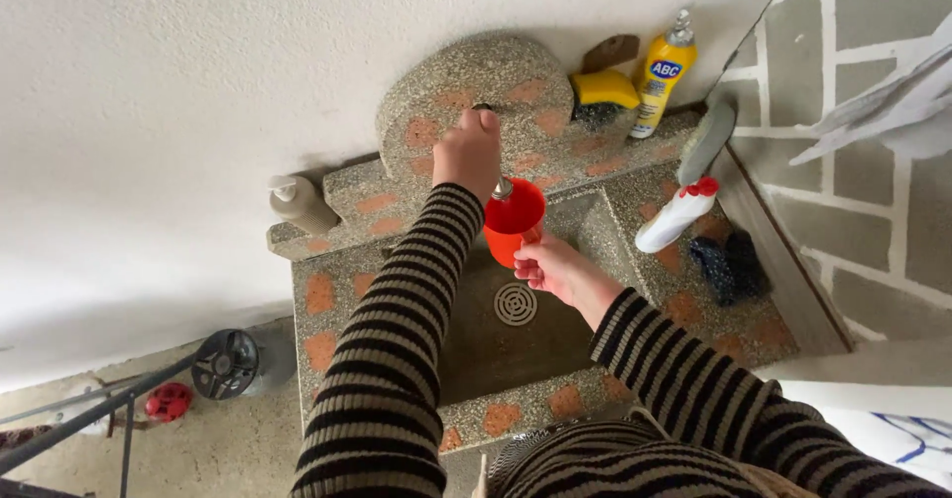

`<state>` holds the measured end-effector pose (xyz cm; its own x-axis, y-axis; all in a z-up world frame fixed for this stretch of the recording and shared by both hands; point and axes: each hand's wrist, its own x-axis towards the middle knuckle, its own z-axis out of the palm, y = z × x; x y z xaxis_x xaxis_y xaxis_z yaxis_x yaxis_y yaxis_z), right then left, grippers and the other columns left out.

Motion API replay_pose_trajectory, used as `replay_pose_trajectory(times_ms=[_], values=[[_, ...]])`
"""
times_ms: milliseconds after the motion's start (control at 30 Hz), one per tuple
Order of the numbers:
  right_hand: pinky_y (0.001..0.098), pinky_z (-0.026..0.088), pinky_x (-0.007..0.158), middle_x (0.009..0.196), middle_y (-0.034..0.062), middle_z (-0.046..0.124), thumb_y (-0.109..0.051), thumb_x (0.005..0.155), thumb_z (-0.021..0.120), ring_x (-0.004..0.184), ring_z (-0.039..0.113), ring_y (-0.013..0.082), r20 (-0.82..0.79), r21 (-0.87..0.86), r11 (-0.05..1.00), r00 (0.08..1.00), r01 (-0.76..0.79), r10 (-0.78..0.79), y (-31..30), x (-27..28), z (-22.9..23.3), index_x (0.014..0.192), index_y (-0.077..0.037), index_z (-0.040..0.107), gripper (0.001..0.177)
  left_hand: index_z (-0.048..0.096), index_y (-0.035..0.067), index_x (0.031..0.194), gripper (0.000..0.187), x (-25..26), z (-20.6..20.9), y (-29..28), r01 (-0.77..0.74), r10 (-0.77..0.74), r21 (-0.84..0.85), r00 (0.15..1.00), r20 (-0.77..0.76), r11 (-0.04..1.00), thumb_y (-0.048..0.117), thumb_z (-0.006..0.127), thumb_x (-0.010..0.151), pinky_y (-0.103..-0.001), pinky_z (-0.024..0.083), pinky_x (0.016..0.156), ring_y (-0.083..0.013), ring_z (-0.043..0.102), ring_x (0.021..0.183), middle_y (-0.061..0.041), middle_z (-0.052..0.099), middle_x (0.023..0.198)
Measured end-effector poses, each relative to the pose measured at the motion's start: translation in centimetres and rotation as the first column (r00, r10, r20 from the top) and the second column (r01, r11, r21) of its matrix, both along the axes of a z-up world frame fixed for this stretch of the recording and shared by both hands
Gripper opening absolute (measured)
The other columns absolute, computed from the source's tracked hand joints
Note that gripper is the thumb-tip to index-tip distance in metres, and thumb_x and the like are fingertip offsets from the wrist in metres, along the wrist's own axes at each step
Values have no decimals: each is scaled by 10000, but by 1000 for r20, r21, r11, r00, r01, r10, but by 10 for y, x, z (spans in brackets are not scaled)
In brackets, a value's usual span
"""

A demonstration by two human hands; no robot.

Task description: The person repeatedly fills a red plastic cup with water from a stone sink faucet and pours it into a toilet bowl. The person walks back and forth between the sink and the toilet multiple times to repeat the filling and pouring process.

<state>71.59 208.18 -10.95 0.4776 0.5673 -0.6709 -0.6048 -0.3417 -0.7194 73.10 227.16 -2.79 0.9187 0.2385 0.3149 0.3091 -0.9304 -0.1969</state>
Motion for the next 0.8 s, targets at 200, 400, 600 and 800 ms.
replay_pose_trajectory(times_ms=[200,400,600,800], values=[[327,509,743,923,24,612,-129,876,633,792,628,140,4,-44,995,996,93,-93,-3,-9,-18,1283,-161,449,447,368,-68,1441,599,4,9,-16,-158,164,188,986,-17,969,251,567,974,-272,476,374,-107,597,539,-96,612,907],[328,517,761,935,13,610,-141,868,636,802,616,121,73,-56,993,992,103,-99,-1,-20,-12,1237,-124,508,392,228,-70,1567,690,5,18,-22,-180,249,397,960,-128,900,185,543,1007,-244,361,329,-50,410,420,-34,553,695],[329,505,765,943,5,615,-147,866,650,796,609,112,120,-53,989,984,140,-133,-1,-32,-7,1215,-113,548,365,408,-71,1507,526,13,7,-24,-149,278,683,957,-81,715,25,555,1012,-233,289,323,-30,323,421,48,448,572],[314,515,774,971,23,630,-122,876,644,797,618,116,143,-130,982,983,135,-116,-3,-37,1,1222,-110,554,358,564,-20,1419,402,32,-10,-24,-132,330,774,938,-104,619,48,523,1024,-223,274,309,-20,299,377,56,454,520]])
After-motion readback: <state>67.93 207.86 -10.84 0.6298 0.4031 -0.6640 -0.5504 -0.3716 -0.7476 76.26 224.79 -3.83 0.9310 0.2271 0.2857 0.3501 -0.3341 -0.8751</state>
